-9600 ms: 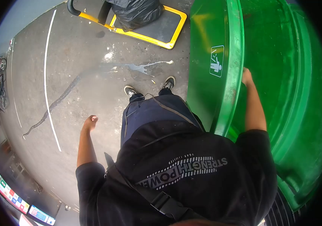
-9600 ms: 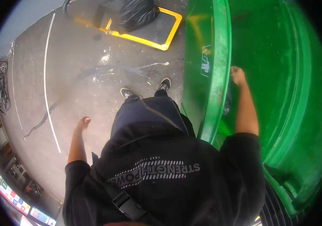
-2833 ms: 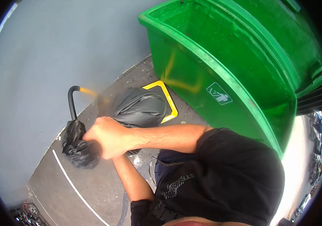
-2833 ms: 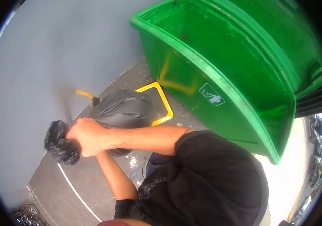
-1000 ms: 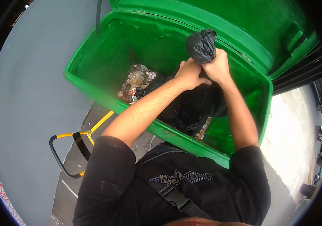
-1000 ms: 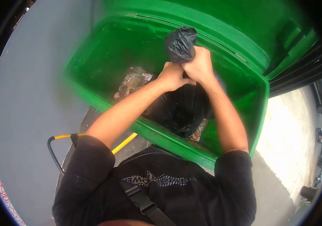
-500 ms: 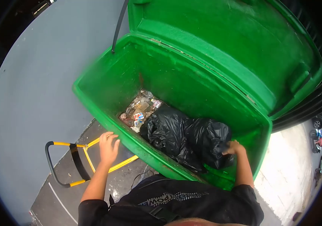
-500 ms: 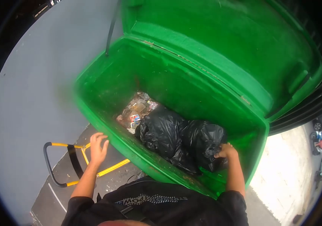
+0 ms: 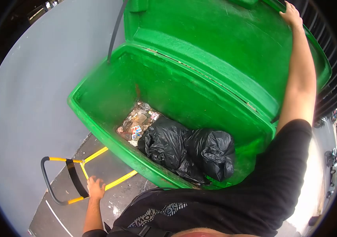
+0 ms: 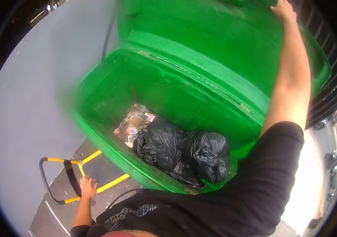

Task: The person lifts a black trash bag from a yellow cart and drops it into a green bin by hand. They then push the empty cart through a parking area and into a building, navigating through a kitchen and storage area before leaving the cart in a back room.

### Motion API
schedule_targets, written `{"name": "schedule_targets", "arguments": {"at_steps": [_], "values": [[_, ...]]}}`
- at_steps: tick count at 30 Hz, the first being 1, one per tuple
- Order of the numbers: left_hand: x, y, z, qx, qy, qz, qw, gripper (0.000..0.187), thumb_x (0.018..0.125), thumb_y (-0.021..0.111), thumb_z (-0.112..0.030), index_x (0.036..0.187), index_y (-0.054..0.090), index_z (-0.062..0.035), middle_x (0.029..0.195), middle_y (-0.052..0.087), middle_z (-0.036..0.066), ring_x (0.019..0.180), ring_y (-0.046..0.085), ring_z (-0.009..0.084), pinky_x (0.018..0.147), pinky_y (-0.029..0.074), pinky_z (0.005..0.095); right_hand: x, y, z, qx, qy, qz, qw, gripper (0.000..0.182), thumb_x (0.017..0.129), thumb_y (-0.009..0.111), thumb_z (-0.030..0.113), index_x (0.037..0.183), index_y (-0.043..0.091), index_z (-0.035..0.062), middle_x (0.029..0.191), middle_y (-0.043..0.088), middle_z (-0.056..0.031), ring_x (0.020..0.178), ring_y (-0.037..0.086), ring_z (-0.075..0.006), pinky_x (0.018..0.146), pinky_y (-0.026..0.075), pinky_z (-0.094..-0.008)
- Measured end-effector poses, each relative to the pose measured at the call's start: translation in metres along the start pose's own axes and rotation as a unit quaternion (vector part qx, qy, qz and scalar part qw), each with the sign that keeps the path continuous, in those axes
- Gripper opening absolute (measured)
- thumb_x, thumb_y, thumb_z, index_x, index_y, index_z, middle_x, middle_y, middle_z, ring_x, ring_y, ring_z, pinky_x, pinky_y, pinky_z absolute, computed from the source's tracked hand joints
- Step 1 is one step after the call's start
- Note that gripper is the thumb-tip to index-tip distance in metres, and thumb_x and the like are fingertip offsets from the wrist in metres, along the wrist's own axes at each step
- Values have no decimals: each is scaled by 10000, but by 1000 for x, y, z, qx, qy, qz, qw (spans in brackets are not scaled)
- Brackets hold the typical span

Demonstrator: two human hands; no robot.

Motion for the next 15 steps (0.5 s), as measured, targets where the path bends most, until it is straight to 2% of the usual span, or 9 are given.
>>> {"name": "schedule_targets", "arguments": {"at_steps": [1, 3, 4, 5, 6, 7, 9, 13, 15], "values": [[-7, 7, 20, 18, -37, 18, 999, 281, 761, 736, -227, 1024, 667, -157, 1308, 431, 127, 1291, 338, 345, 1005, 363, 484, 22, 25, -9, -27, 27, 71, 997, 778, 832, 630, 382, 1495, 279, 178, 1518, 349, -89, 1376, 367, -260, 1106, 357, -389], [-25, 21, 56, 43, -111, 67, 991, 315, 781, 719, -265, 1076, 656, -171, 1311, 427, 124, 1290, 330, 336, 1020, 346, 483, 47, 61, -26, 30, 38, 77, 996, 832, 819, 655, 395, 1502, 260, 131, 1482, 386, -172, 1356, 399, -281, 1110, 346, -381], [-37, 21, 66, 51, -141, 84, 985, 350, 796, 699, -292, 1125, 642, -188, 1323, 417, 120, 1286, 326, 325, 1033, 335, 475, 67, 92, -33, 81, 2, 115, 990, 858, 773, 673, 477, 1472, 337, 110, 1395, 509, -159, 1272, 509, -267, 1040, 408, -412], [-50, 27, 82, 46, -178, 91, 979, 357, 810, 680, -312, 1144, 637, -191, 1323, 417, 115, 1287, 325, 317, 1040, 332, 470, 78, 113, -30, 175, -51, 78, 980, 800, 817, 661, 487, 1435, 396, 53, 1323, 559, -197, 1204, 564, -281, 1027, 418, -382], [-62, 32, 95, 57, -225, 115, 966, 363, 819, 668, -326, 1153, 636, -190, 1336, 415, 113, 1292, 324, 306, 1044, 332, 467, 45, 64, 20, 212, -98, 84, 969, 800, 817, 661, 487, 1435, 396, 53, 1323, 559, -197, 1204, 564, -281, 1027, 418, -382], [-72, 35, 103, 54, -234, 156, 958, 364, 821, 665, -332, 1157, 635, -195, 1355, 411, 106, 1297, 323, 301, 1041, 337, 469, 0, -1, 16, 3, 92, 76, 993, 732, 732, 714, 522, 1342, 504, 177, 1353, 506, -113, 1262, 453, -335, 1001, 371, -571], [-92, 33, 112, 41, -262, 149, 953, 348, 830, 660, -340, 1153, 635, -213, 1363, 413, 95, 1305, 324, 302, 1048, 333, 481, -2, -8, 21, -49, 74, 76, 993, 727, 796, 571, 664, 1337, 513, 182, 1341, 527, -111, 1247, 474, -333, 973, 372, -572], [-109, 42, 138, 2, -314, 119, 942, 323, 832, 662, -347, 1126, 635, -217, 1344, 420, 101, 1296, 335, 317, 1039, 346, 496, -36, -62, 27, -78, -1, -38, 996, 559, 937, 411, 576, 1283, 576, 170, 1242, 610, -129, 1122, 581, -332, 897, 418, -570], [-113, 52, 155, -1, -321, 104, 941, 308, 826, 667, -366, 1093, 637, -215, 1325, 430, 100, 1285, 351, 324, 1026, 360, 498, -56, -105, 28, -71, -47, -60, 995, 486, 974, 382, 502, 1238, 620, 170, 1151, 660, -124, 1036, 631, -309, 845, 440, -560]]}}
Point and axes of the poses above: each hand's wrist, its own x-axis towards the middle knuckle, its own y-axis out of the palm, z = x × y, the point moved 7 cm from there along x, towards the middle knuckle
